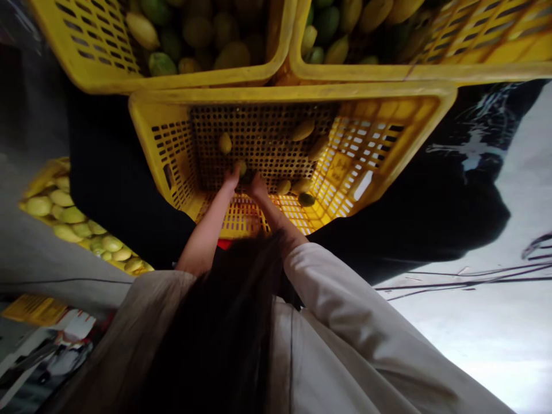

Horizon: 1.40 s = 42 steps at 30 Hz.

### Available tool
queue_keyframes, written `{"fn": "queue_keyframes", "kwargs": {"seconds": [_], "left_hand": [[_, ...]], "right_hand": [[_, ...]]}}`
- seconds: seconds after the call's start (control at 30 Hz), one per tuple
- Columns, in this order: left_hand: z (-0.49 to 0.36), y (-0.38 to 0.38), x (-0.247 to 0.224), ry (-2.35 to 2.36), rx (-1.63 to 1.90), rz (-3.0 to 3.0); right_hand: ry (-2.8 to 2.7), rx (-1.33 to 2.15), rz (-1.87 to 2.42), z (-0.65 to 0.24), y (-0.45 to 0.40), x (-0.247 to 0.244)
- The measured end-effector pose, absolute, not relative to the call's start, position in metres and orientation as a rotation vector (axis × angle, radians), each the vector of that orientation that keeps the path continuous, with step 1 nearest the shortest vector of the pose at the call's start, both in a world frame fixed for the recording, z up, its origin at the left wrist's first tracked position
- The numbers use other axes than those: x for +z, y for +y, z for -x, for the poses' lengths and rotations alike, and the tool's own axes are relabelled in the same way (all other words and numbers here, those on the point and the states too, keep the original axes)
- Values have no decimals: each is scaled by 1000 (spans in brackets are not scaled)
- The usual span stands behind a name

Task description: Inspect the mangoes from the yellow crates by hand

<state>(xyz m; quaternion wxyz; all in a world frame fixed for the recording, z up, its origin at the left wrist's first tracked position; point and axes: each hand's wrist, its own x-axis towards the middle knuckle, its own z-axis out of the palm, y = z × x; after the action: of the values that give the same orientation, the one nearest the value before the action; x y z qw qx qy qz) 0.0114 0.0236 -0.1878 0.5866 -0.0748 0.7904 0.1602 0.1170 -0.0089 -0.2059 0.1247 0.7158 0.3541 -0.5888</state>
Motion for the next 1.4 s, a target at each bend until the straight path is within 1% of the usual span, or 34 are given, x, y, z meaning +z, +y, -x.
{"fn": "queue_keyframes", "kwargs": {"seconds": [0.07,0.13,0.23,0.37,0.47,0.53,0.7,0.93,1.1,1.23,1.4], "left_hand": [[-12,31,-180,1885,418,252],[-14,38,-172,1847,513,305],[-15,46,-162,1766,675,340],[-14,49,-146,1742,730,368],[-12,49,-130,1653,746,422],[-12,47,-119,1580,766,443],[-15,41,-100,1456,772,416],[-17,29,-86,1361,975,372],[-15,24,-63,1324,1026,488],[-14,24,-39,1205,1047,547],[-9,19,-14,1202,973,534]], "right_hand": [[786,-1828,-2261,-124,-4,-206],[451,-2020,-2441,-132,1,-202],[71,-2286,-2575,-140,6,-190],[-376,-2502,-2656,-142,7,-174],[-830,-2683,-2578,-140,6,-165],[-973,-2727,-2501,-139,6,-159],[-896,-2916,-2365,-144,6,-131],[-940,-3290,-2138,-152,2,-99],[-842,-3357,-2045,-150,5,-92],[-753,-3446,-1929,-152,7,-85],[-700,-3541,-1964,-160,2,-67]]}}
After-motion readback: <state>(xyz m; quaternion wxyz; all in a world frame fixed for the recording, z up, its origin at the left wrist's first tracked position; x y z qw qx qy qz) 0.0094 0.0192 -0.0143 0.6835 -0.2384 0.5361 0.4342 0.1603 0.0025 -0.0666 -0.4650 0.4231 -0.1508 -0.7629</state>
